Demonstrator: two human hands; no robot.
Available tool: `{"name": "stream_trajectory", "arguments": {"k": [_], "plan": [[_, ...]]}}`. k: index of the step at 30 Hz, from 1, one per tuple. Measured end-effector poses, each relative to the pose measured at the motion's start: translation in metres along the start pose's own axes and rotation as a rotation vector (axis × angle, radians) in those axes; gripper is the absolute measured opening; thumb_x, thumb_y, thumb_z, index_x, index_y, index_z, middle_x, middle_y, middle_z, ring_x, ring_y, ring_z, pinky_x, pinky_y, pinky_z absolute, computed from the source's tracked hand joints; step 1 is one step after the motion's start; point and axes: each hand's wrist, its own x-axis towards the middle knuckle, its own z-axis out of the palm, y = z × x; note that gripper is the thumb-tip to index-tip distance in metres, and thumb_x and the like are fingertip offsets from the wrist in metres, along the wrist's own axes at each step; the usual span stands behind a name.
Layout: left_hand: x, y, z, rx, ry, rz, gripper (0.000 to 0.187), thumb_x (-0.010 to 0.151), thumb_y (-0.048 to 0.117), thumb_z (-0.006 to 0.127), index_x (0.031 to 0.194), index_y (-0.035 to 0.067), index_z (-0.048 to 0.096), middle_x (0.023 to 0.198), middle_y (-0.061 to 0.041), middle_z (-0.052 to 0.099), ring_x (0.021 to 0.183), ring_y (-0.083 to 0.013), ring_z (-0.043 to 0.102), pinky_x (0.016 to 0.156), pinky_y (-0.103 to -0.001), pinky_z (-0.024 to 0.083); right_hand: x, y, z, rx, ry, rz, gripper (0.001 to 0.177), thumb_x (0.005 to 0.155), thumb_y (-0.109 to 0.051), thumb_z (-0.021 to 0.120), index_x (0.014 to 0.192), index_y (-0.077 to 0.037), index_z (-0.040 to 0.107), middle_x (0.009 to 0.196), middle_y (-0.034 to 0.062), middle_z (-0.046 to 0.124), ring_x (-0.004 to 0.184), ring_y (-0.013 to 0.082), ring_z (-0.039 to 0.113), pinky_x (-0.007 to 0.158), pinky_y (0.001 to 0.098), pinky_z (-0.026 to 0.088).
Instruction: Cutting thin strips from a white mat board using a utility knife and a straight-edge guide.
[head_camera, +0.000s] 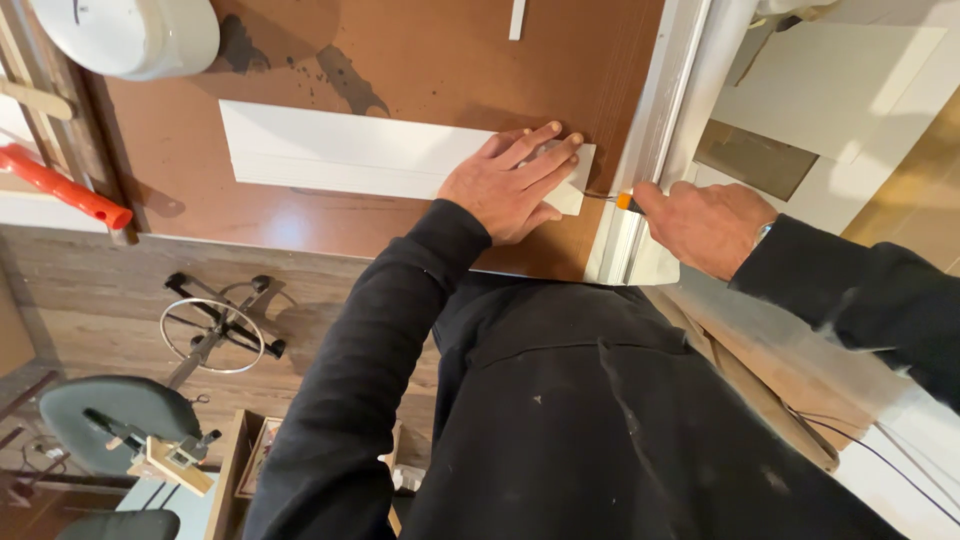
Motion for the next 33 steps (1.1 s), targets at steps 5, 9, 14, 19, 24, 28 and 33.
{"name": "stream_trajectory", "arguments": {"k": [5, 9, 14, 19, 24, 28, 33], "plan": [[0.0, 0.0, 0.001, -0.003, 0.017, -0.003, 0.062, 0.092, 0.046, 0.073, 0.138, 0.007, 0.061, 0.156, -0.005, 0.047, 0.146, -0.026, 0.04, 0.113, -0.046, 0.042, 0.002, 0.001, 0.006, 0.004, 0.022, -0.006, 0.026, 0.099, -0.029, 0.055, 0.109, -0.006, 0.047, 0.076, 0.016, 0.065, 0.067, 0.0359, 0.072, 0.057, 0.0474, 0.058], [0.0, -0.001, -0.003, -0.01, 0.0, 0.004, 0.062, 0.089, 0.044, 0.073, 0.137, 0.008, 0.062, 0.156, -0.003, 0.047, 0.146, -0.025, 0.041, 0.113, -0.045, 0.043, 0.0, -0.001, 0.006, -0.007, 0.025, 0.015, 0.026, 0.099, -0.029, 0.054, 0.109, -0.007, 0.047, 0.077, 0.0162, 0.065, 0.068, 0.0362, 0.072, 0.058, 0.0471, 0.058], [-0.001, -0.001, -0.001, 0.007, 0.022, 0.009, 0.062, 0.094, 0.048, 0.071, 0.139, 0.007, 0.061, 0.157, -0.004, 0.046, 0.146, -0.0251, 0.041, 0.115, -0.045, 0.042, 0.004, 0.0, 0.004, 0.079, 0.001, 0.004, 0.026, 0.1, -0.029, 0.053, 0.11, -0.005, 0.046, 0.079, 0.0192, 0.065, 0.07, 0.0399, 0.071, 0.057, 0.0498, 0.057], [-0.003, -0.004, 0.005, 0.036, 0.018, 0.013, 0.066, 0.093, 0.049, 0.07, 0.143, 0.006, 0.059, 0.157, -0.005, 0.046, 0.146, -0.0257, 0.04, 0.113, -0.046, 0.042, 0.004, 0.014, 0.007, 0.164, -0.063, 0.063, 0.025, 0.1, -0.029, 0.05, 0.113, -0.008, 0.047, 0.08, 0.0185, 0.067, 0.073, 0.0412, 0.071, 0.06, 0.0533, 0.056], [0.007, -0.001, 0.0, 0.108, -0.014, -0.002, 0.068, 0.091, 0.049, 0.068, 0.144, 0.007, 0.059, 0.157, -0.002, 0.047, 0.146, -0.0238, 0.04, 0.11, -0.045, 0.042, -0.015, 0.02, 0.017, 0.151, -0.028, 0.135, 0.025, 0.097, -0.031, 0.051, 0.115, -0.013, 0.05, 0.084, 0.017, 0.068, 0.073, 0.0409, 0.07, 0.06, 0.0543, 0.056], [-0.003, 0.004, 0.003, 0.03, -0.011, -0.007, 0.064, 0.095, 0.05, 0.068, 0.142, 0.007, 0.059, 0.159, -0.005, 0.045, 0.147, -0.0262, 0.039, 0.116, -0.046, 0.04, -0.021, 0.004, 0.015, 0.121, 0.057, 0.091, 0.028, 0.099, -0.035, 0.052, 0.114, -0.012, 0.051, 0.082, 0.0162, 0.069, 0.069, 0.0407, 0.07, 0.058, 0.0534, 0.056], [0.003, 0.002, -0.004, 0.038, -0.028, 0.006, 0.065, 0.095, 0.047, 0.069, 0.144, 0.006, 0.059, 0.159, -0.005, 0.045, 0.147, -0.0256, 0.04, 0.116, -0.045, 0.041, -0.029, -0.011, 0.036, 0.248, 0.221, 0.207, 0.035, 0.099, -0.041, 0.055, 0.112, -0.009, 0.051, 0.075, 0.0168, 0.07, 0.067, 0.0424, 0.069, 0.057, 0.0541, 0.055]]}}
